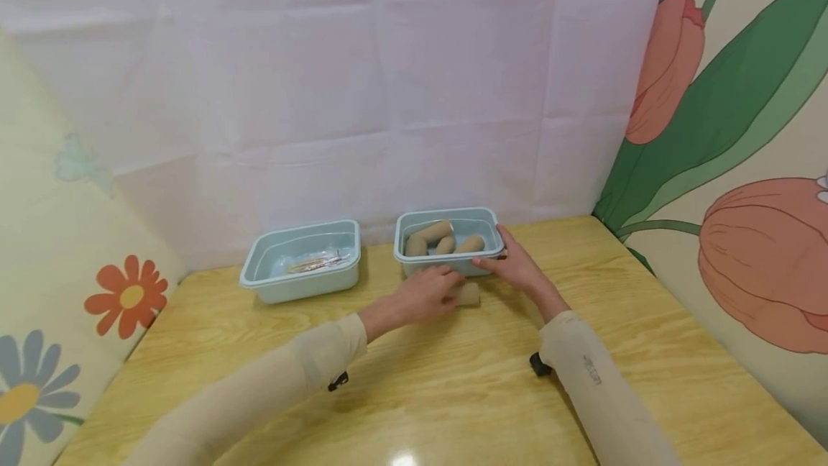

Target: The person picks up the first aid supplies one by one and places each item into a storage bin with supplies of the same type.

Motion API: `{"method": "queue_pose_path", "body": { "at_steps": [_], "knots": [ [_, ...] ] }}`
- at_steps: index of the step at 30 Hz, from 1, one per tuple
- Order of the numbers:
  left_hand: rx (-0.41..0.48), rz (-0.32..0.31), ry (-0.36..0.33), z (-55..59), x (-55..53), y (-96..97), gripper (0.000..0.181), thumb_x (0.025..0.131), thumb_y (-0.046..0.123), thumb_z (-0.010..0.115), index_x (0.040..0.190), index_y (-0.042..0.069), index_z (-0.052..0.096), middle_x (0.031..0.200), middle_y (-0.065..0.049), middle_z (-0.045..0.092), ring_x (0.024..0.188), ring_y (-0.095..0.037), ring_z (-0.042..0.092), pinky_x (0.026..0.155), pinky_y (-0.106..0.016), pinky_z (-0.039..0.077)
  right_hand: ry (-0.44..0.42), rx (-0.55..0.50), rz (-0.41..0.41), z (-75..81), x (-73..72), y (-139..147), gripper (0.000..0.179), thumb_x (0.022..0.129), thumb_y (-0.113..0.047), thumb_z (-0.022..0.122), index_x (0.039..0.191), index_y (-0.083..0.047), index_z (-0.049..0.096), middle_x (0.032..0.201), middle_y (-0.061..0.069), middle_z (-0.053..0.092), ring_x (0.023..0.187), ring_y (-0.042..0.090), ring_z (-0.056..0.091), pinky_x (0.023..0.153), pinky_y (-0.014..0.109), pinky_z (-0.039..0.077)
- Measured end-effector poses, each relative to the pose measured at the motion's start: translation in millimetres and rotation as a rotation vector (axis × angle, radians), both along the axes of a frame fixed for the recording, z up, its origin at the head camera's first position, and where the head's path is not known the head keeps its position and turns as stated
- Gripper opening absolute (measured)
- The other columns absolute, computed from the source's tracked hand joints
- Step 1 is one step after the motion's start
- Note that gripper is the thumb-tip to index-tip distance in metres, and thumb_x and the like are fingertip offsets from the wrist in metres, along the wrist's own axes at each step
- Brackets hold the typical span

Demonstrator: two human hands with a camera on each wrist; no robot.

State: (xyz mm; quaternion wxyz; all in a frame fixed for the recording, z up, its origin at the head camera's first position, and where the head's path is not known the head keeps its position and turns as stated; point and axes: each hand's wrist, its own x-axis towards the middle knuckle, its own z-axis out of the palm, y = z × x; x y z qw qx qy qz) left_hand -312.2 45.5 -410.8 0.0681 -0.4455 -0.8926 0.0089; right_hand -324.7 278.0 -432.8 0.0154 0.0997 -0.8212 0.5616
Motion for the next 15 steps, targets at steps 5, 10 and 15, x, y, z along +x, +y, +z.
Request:
{"method": "queue_pose_path", "body": {
  "at_steps": [5,10,15],
  "knots": [
    [0.034,-0.003,-0.105,-1.9,-2.0,-3.6,0.038,0.099,0.019,0.067,0.134,0.005,0.061,0.117,-0.009,0.064,0.102,-0.023,0.062,0.085,-0.036,0.053,-0.001,0.001,0.008,1.2,1.7,-0.4,0.097,0.097,-0.029,0.074,0.165,-0.014,0.006,0.161,0.026,0.025,0.142,0.045,0.031,0.11,0.06,0.033],
    [0.095,-0.001,-0.224,-5.7,-7.6,-4.7,0.041,0.099,0.015,0.067,0.136,0.0,0.058,0.12,-0.012,0.066,0.108,-0.024,0.062,0.092,-0.036,0.051,-0.006,0.002,0.012,3.5,2.8,-1.5,0.098,0.097,-0.029,0.073,0.165,-0.012,0.004,0.16,0.028,0.024,0.141,0.047,0.031,0.109,0.06,0.034],
    [0.16,-0.009,-0.284,-8.8,-12.7,-6.2,0.041,0.097,0.011,0.068,0.135,-0.001,0.059,0.121,-0.013,0.067,0.11,-0.024,0.062,0.094,-0.035,0.05,-0.008,-0.008,0.018,4.7,3.5,-1.4,0.096,0.098,-0.027,0.072,0.165,-0.013,0.005,0.16,0.028,0.025,0.14,0.047,0.033,0.107,0.059,0.036]
  ]
}}
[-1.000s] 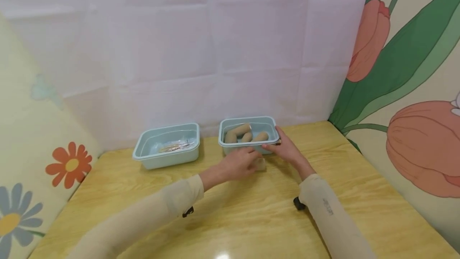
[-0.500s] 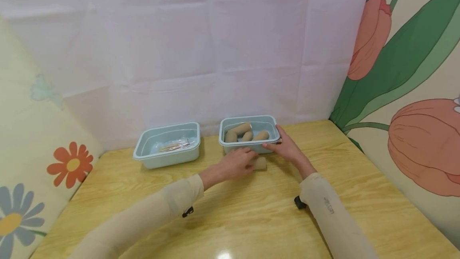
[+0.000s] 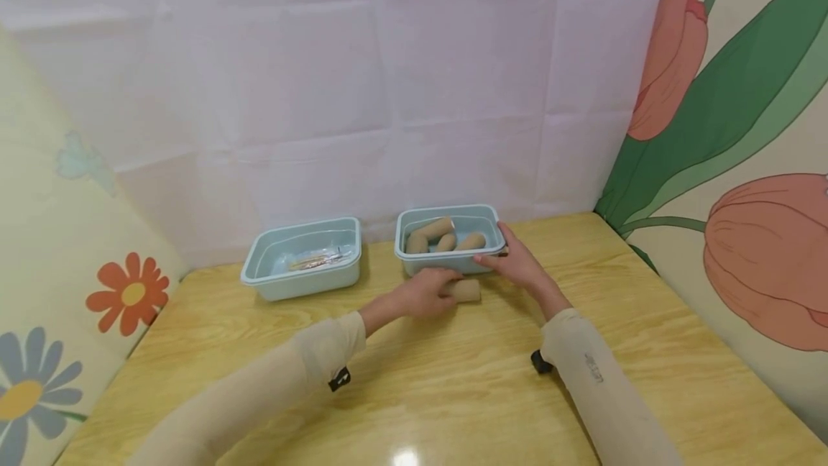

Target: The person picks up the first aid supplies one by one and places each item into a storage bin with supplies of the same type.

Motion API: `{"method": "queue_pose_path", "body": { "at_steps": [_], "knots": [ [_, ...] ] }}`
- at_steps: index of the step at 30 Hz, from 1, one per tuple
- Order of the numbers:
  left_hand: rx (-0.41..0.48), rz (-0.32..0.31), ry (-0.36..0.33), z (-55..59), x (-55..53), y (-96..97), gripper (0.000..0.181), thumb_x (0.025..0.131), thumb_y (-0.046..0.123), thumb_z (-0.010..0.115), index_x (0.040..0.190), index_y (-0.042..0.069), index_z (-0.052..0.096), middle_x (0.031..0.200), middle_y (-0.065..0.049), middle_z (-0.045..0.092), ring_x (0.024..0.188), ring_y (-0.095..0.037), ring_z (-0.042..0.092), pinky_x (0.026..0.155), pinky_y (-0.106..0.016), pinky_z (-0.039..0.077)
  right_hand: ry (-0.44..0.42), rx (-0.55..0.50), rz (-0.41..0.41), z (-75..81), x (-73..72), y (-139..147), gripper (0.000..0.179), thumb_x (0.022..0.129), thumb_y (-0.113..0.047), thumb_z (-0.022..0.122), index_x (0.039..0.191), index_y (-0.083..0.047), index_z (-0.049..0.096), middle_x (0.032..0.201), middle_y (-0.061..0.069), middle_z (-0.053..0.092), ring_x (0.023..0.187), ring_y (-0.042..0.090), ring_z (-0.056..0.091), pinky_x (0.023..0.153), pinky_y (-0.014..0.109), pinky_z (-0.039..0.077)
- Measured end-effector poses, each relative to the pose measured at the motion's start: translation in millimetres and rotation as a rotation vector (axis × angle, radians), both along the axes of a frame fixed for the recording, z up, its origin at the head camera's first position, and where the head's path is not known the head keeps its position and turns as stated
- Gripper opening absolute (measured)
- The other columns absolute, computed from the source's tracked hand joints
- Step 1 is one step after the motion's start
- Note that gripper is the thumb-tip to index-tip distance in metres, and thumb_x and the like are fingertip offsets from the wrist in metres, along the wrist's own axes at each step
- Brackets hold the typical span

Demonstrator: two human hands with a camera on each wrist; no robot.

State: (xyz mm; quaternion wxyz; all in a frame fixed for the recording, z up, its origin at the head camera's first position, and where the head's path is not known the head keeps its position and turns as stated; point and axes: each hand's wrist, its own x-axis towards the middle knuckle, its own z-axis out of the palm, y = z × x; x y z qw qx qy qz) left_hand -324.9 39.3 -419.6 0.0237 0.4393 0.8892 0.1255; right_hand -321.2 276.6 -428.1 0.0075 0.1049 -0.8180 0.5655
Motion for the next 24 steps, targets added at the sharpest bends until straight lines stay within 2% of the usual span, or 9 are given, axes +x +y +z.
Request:
{"method": "queue_pose_path", "body": {
  "at_steps": [6,14,20,24],
  "knots": [
    [0.023,0.002,-0.022,-1.9,-1.9,-2.0,0.041,0.097,0.013,0.069,0.136,0.001,0.059,0.124,-0.012,0.066,0.112,-0.023,0.061,0.094,-0.034,0.049,0.001,0.012,-0.005,-2.2,-1.1,1.6,0.097,0.097,-0.03,0.073,0.165,-0.014,0.007,0.16,0.025,0.027,0.14,0.044,0.035,0.107,0.058,0.036],
    [0.017,0.015,0.012,-1.2,-0.2,-2.1,0.042,0.095,0.014,0.073,0.134,0.003,0.061,0.124,-0.009,0.067,0.113,-0.022,0.062,0.095,-0.033,0.049,0.011,-0.016,-0.006,-5.1,-4.4,2.1,0.092,0.097,-0.025,0.074,0.165,-0.015,0.012,0.157,0.024,0.033,0.138,0.042,0.037,0.107,0.057,0.036],
    [0.006,0.039,0.027,4.0,2.1,-3.3,0.043,0.093,0.014,0.074,0.133,0.002,0.062,0.126,-0.01,0.066,0.114,-0.022,0.061,0.095,-0.032,0.049,0.028,-0.002,0.009,-2.0,-3.0,0.4,0.094,0.097,-0.027,0.073,0.165,-0.011,0.009,0.158,0.027,0.029,0.14,0.045,0.034,0.109,0.059,0.034],
    [-0.011,0.048,0.03,4.2,1.3,-3.1,0.043,0.094,0.016,0.074,0.134,0.004,0.062,0.126,-0.009,0.066,0.114,-0.02,0.061,0.094,-0.031,0.049,0.009,-0.01,0.009,0.0,-2.0,1.2,0.095,0.097,-0.028,0.073,0.165,-0.012,0.008,0.159,0.027,0.027,0.14,0.045,0.033,0.108,0.059,0.035]
  ]
}}
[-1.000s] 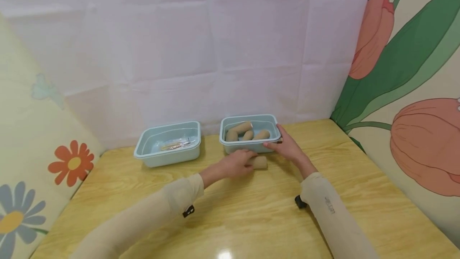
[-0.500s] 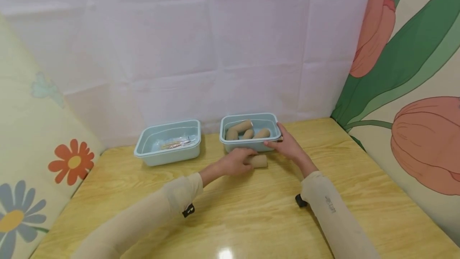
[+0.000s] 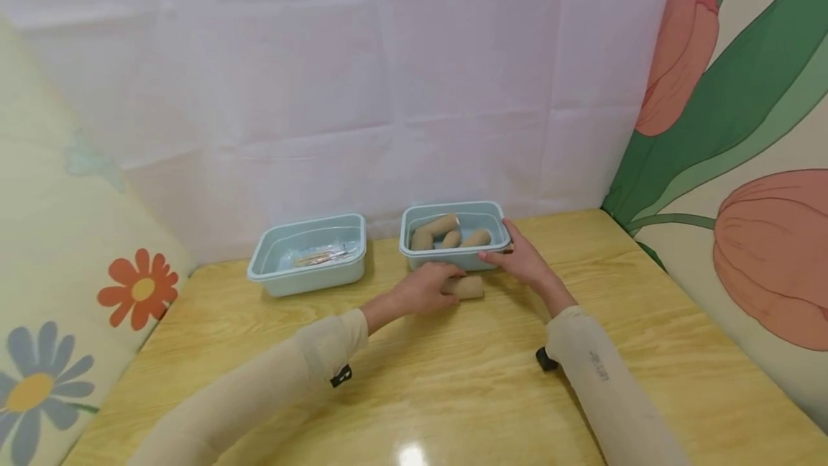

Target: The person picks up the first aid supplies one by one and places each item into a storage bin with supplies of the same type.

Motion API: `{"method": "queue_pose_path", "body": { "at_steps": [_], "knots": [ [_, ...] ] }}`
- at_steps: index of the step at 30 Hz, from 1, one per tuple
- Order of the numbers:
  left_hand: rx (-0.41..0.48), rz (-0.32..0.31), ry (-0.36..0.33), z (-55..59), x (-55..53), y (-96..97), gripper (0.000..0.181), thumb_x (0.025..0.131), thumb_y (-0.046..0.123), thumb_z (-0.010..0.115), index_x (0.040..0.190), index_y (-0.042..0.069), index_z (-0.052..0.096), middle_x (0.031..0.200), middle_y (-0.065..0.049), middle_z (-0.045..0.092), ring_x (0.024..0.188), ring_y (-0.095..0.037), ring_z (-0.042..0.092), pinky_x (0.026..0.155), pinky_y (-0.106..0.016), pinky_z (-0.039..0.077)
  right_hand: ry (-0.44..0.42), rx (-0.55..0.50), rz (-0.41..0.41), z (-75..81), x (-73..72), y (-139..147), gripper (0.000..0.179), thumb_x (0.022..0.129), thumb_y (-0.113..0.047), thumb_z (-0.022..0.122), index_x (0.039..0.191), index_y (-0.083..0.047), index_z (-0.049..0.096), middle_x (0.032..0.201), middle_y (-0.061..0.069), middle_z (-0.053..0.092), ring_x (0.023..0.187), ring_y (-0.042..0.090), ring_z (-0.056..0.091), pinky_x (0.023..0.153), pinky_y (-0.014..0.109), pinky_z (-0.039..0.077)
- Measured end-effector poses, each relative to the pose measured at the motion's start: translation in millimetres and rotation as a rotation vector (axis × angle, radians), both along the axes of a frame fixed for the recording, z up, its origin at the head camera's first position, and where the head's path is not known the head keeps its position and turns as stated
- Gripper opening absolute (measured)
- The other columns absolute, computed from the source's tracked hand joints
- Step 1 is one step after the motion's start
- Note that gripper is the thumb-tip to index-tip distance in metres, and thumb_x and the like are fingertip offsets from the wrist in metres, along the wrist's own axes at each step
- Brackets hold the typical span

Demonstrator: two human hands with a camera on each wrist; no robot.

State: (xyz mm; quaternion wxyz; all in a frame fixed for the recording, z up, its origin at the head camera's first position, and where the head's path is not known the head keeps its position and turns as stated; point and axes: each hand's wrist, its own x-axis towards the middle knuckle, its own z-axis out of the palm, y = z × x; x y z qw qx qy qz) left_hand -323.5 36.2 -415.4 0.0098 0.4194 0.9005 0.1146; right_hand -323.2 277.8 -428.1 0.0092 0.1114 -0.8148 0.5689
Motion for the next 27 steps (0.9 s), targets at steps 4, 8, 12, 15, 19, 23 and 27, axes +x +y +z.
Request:
{"method": "queue_pose_path", "body": {
  "at_steps": [4,8,12,15,19,23,27],
  "knots": [
    [-0.007,-0.001,0.018,-0.8,-0.8,1.5,0.043,0.094,0.017,0.075,0.134,0.005,0.063,0.126,-0.008,0.066,0.114,-0.02,0.061,0.094,-0.03,0.049,-0.015,0.011,-0.008,2.9,1.2,2.0,0.097,0.097,-0.03,0.073,0.165,-0.013,0.006,0.16,0.026,0.026,0.139,0.044,0.034,0.107,0.058,0.037],
    [-0.017,0.0,0.027,1.5,0.8,1.0,0.044,0.093,0.019,0.076,0.133,0.006,0.063,0.125,-0.008,0.067,0.113,-0.02,0.061,0.093,-0.031,0.05,-0.008,0.001,0.007,4.8,1.7,2.6,0.096,0.097,-0.029,0.073,0.165,-0.014,0.006,0.16,0.026,0.026,0.14,0.044,0.033,0.108,0.059,0.035],
    [-0.022,-0.001,0.027,6.8,4.5,-0.2,0.046,0.093,0.021,0.076,0.134,0.005,0.062,0.126,-0.008,0.066,0.113,-0.02,0.061,0.092,-0.032,0.05,0.008,-0.012,0.02,4.5,2.4,2.5,0.094,0.098,-0.027,0.072,0.165,-0.014,0.008,0.158,0.026,0.028,0.14,0.044,0.032,0.108,0.059,0.034],
    [-0.02,-0.009,0.048,11.3,6.9,-1.3,0.046,0.092,0.022,0.078,0.132,0.005,0.064,0.124,-0.008,0.067,0.11,-0.019,0.061,0.089,-0.031,0.051,0.009,-0.011,0.022,3.9,2.7,1.6,0.093,0.098,-0.026,0.072,0.165,-0.014,0.008,0.158,0.026,0.028,0.14,0.044,0.033,0.107,0.059,0.035],
    [-0.02,-0.038,0.076,17.9,9.9,-2.0,0.045,0.091,0.021,0.079,0.131,0.004,0.064,0.123,-0.009,0.067,0.109,-0.019,0.061,0.088,-0.032,0.051,0.004,-0.005,0.015,2.0,1.7,0.4,0.092,0.098,-0.025,0.072,0.165,-0.015,0.009,0.159,0.024,0.028,0.141,0.044,0.032,0.109,0.06,0.035],
    [-0.011,-0.075,0.086,25.2,11.7,-1.3,0.046,0.091,0.02,0.079,0.131,0.003,0.064,0.126,-0.01,0.067,0.112,-0.022,0.062,0.092,-0.033,0.05,0.01,-0.003,0.012,-0.7,-0.4,0.3,0.091,0.098,-0.024,0.072,0.165,-0.014,0.011,0.16,0.024,0.028,0.142,0.044,0.031,0.11,0.06,0.033],
    [-0.016,-0.091,0.101,30.1,12.6,-0.8,0.047,0.091,0.021,0.08,0.132,0.004,0.064,0.127,-0.009,0.067,0.114,-0.022,0.061,0.095,-0.033,0.049,0.019,0.0,0.016,-1.9,-0.7,0.3,0.089,0.099,-0.023,0.071,0.165,-0.014,0.011,0.159,0.024,0.029,0.142,0.044,0.031,0.11,0.061,0.032]
  ]
}}
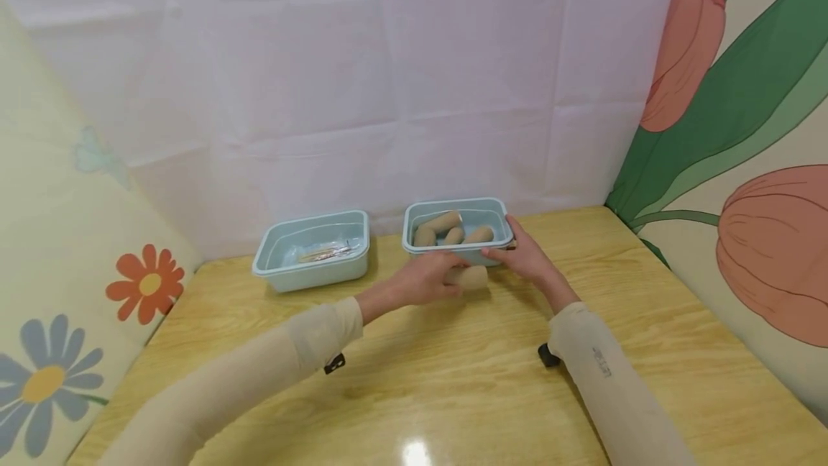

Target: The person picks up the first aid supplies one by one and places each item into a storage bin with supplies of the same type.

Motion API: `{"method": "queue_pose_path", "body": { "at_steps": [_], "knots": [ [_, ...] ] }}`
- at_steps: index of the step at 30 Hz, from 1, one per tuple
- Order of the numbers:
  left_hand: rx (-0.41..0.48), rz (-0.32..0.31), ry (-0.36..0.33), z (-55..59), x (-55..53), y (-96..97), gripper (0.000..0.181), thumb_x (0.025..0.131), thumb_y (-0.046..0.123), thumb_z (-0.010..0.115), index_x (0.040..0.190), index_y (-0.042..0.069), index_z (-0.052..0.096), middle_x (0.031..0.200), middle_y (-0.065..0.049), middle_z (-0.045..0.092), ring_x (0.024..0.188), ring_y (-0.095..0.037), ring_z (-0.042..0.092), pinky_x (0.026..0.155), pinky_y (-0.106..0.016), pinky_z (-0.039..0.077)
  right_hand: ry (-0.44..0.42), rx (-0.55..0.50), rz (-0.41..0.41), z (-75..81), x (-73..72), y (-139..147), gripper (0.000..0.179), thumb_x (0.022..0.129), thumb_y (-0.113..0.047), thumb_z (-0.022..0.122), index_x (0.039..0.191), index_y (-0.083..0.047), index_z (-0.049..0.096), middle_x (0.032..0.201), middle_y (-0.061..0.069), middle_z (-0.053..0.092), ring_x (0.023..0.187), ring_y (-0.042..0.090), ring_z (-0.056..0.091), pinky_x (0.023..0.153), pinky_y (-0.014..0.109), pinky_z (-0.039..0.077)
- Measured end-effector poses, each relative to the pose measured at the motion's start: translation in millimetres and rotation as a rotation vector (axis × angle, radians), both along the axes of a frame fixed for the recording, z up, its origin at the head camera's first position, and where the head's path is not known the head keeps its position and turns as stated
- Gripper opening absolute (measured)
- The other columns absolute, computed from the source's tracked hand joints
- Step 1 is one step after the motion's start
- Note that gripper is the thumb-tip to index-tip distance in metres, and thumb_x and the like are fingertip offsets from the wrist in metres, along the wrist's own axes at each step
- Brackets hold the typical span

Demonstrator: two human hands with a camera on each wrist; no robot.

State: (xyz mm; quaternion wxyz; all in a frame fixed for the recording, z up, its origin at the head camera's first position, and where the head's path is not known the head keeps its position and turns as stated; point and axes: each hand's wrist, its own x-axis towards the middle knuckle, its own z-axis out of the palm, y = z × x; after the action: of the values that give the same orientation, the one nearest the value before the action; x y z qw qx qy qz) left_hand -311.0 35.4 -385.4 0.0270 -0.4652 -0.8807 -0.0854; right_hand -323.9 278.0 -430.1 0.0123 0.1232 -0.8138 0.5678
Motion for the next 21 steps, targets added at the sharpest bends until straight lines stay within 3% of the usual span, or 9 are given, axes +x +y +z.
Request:
{"method": "queue_pose_path", "body": {
  "at_steps": [6,16,21],
  "knots": [
    [-0.013,0.018,0.02,6.7,3.8,-0.9,0.046,0.094,0.024,0.077,0.133,0.006,0.063,0.127,-0.008,0.066,0.11,-0.02,0.062,0.092,-0.031,0.05,-0.004,0.013,-0.006,1.9,-0.9,0.3,0.089,0.099,-0.024,0.071,0.164,-0.014,0.012,0.158,0.025,0.03,0.14,0.044,0.034,0.107,0.061,0.035],
    [-0.014,0.069,-0.006,10.8,8.0,-4.0,0.049,0.093,0.024,0.077,0.137,0.009,0.062,0.132,-0.009,0.063,0.112,-0.02,0.061,0.09,-0.033,0.052,-0.028,0.034,-0.021,2.9,5.0,-0.7,0.095,0.097,-0.029,0.073,0.165,-0.012,0.008,0.157,0.028,0.03,0.137,0.046,0.036,0.1,0.057,0.04],
    [-0.012,0.066,0.003,14.3,7.0,-4.1,0.049,0.093,0.024,0.078,0.137,0.008,0.062,0.13,-0.009,0.065,0.111,-0.021,0.062,0.088,-0.034,0.052,-0.04,0.046,-0.033,3.3,5.0,-0.6,0.095,0.098,-0.03,0.072,0.165,-0.013,0.007,0.158,0.027,0.029,0.137,0.045,0.035,0.099,0.055,0.041]
  ]
}}
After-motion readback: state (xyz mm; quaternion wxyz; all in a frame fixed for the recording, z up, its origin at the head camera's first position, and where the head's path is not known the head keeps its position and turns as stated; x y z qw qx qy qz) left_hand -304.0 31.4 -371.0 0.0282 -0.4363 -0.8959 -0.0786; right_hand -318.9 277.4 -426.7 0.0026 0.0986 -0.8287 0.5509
